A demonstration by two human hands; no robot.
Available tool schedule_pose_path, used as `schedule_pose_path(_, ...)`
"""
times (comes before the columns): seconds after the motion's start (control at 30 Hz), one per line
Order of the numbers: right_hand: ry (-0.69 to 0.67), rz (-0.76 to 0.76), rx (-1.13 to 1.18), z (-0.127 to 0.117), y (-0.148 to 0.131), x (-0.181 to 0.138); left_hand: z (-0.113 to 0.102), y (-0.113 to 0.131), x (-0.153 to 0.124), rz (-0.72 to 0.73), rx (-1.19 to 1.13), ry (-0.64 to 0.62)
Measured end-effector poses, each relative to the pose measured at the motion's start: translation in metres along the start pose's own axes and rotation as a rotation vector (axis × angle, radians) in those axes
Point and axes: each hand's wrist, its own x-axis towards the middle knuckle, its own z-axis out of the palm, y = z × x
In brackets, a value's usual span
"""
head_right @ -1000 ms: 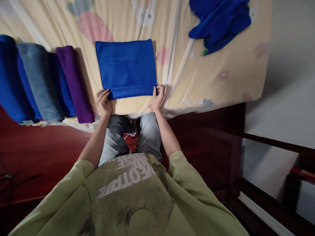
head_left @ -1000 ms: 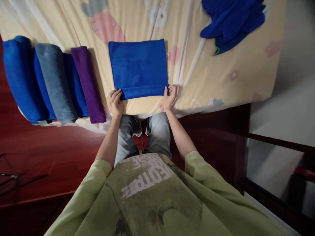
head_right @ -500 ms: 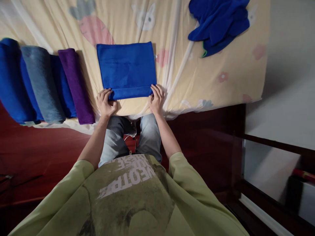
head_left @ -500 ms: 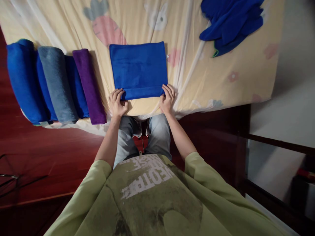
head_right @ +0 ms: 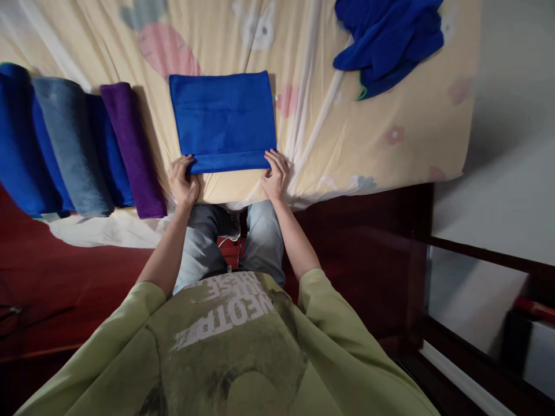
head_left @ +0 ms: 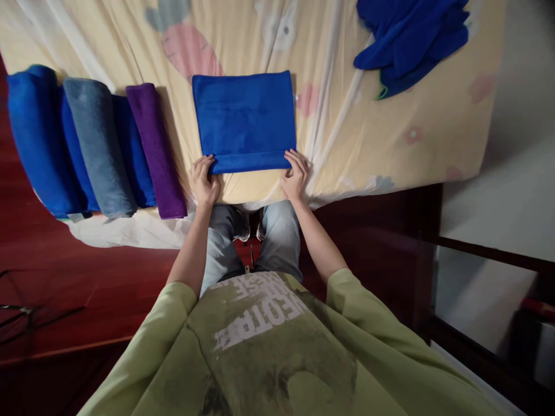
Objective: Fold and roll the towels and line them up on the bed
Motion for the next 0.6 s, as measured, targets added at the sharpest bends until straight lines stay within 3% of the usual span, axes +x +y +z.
schedule_pose_path(0.33,0.096,0.034,0.084,0.002,0.004,0.004,-0.001,0.000,-0.001,0.002,-0.003,0.034)
schedule_pose_path(0.6,0.226,0.121,0.137,0.008,0.008,-0.006,0.007,-0.011,-0.009,-0.143,-0.034,0.211)
